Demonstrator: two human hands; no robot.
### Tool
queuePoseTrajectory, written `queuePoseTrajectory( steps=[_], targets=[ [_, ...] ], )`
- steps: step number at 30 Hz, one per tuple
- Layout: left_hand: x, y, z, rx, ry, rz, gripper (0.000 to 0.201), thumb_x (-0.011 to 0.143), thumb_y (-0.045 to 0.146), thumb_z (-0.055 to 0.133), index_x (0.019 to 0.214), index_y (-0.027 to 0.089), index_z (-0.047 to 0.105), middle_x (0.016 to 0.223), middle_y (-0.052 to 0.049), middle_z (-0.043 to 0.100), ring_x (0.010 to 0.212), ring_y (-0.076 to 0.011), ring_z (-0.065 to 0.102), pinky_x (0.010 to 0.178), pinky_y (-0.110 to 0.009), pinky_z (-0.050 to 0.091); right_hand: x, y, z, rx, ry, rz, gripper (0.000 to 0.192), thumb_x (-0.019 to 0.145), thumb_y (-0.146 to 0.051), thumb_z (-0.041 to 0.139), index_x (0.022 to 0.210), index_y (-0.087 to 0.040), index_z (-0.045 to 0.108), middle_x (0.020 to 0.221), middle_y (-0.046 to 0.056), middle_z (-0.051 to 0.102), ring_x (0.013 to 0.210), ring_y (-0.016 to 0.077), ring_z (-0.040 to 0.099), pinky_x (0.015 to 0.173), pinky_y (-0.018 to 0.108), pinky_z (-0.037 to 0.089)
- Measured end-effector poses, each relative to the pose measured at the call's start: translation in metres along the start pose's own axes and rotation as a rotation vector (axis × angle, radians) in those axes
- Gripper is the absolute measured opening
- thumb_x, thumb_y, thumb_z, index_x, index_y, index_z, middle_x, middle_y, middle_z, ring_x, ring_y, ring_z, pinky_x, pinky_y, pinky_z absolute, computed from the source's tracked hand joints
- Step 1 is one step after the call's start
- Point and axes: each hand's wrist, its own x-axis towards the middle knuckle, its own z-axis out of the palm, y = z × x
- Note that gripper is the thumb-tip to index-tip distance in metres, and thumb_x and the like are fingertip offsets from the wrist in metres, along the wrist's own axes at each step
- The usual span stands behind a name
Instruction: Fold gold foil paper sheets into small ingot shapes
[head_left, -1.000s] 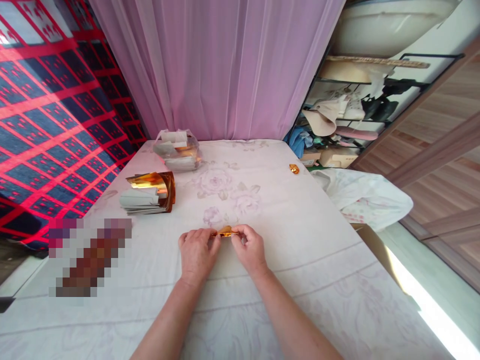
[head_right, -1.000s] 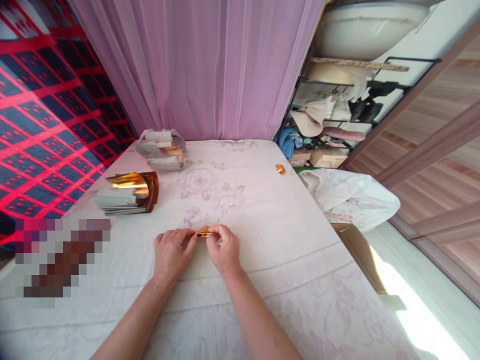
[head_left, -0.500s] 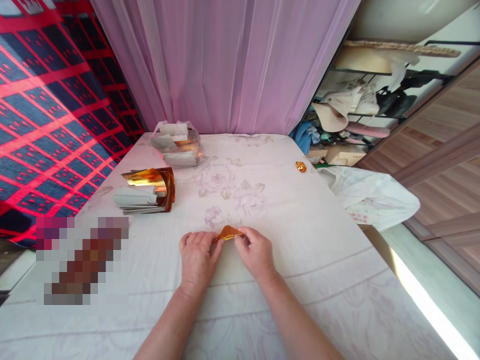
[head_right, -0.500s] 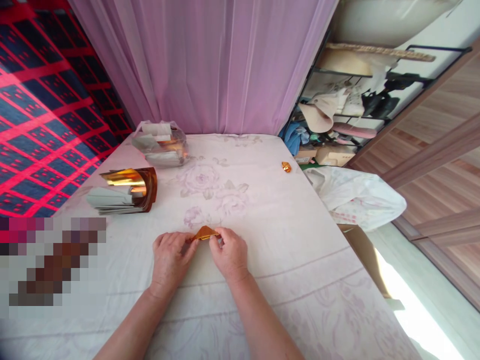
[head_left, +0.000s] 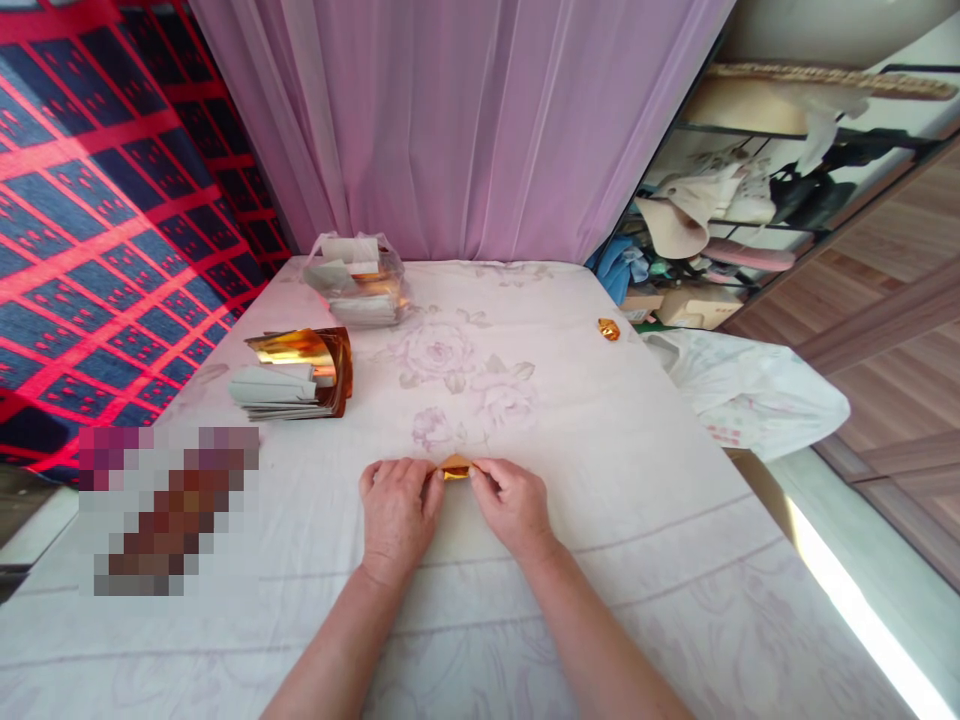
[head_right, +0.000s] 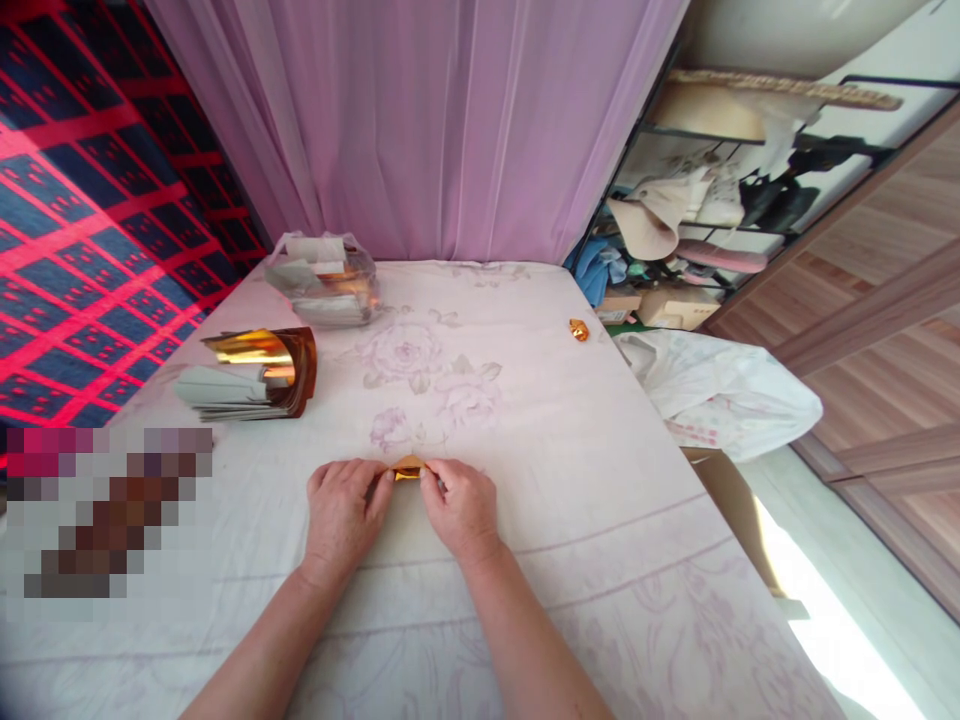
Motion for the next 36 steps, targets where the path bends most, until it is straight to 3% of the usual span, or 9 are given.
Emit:
queuePoseTrajectory(
  steps=[17, 30, 36],
  targets=[
    [-0.0001, 0.0030, -0.0008, 0.035, -0.024, 0.080, 0.025, 0.091, 0.022, 0.047, 0.072, 0.021, 0.062, 0.071, -0.003, 0.065, 0.076, -0.0221, 0.059, 0.089, -0.042, 0.035, -0.0005, -0.0045, -0.0016, -0.088, 0.002, -0.039, 0.025, 0.087, -0.023, 0.048, 0.068, -0.022, 0.064, 0.065, 0.002, 0.066, 0.061, 0.0141, 0.058, 0.061, 0.024, 0.036],
    [-0.0003, 0.0041, -0.0006, 0.057, -0.029, 0.037, 0.025, 0.089, 0.021, 0.047, 0.067, 0.021, 0.059, 0.070, -0.003, 0.065, 0.076, -0.0221, 0.059, 0.088, -0.043, 0.036, -0.0021, -0.0038, -0.0032, -0.023, -0.014, -0.155, 0.025, 0.085, -0.020, 0.047, 0.065, -0.021, 0.061, 0.064, 0.002, 0.062, 0.064, 0.0145, 0.055, 0.061, 0.024, 0.034],
    [-0.0009, 0.0039, -0.0005, 0.051, -0.034, 0.063, 0.024, 0.089, 0.020, 0.048, 0.067, 0.022, 0.059, 0.070, -0.003, 0.065, 0.077, -0.0228, 0.060, 0.092, -0.045, 0.035, -0.0010, -0.0032, -0.0039, -0.018, -0.033, -0.124, 0.025, 0.085, -0.022, 0.045, 0.066, -0.022, 0.060, 0.065, 0.001, 0.062, 0.063, 0.0139, 0.055, 0.062, 0.023, 0.035]
  ],
)
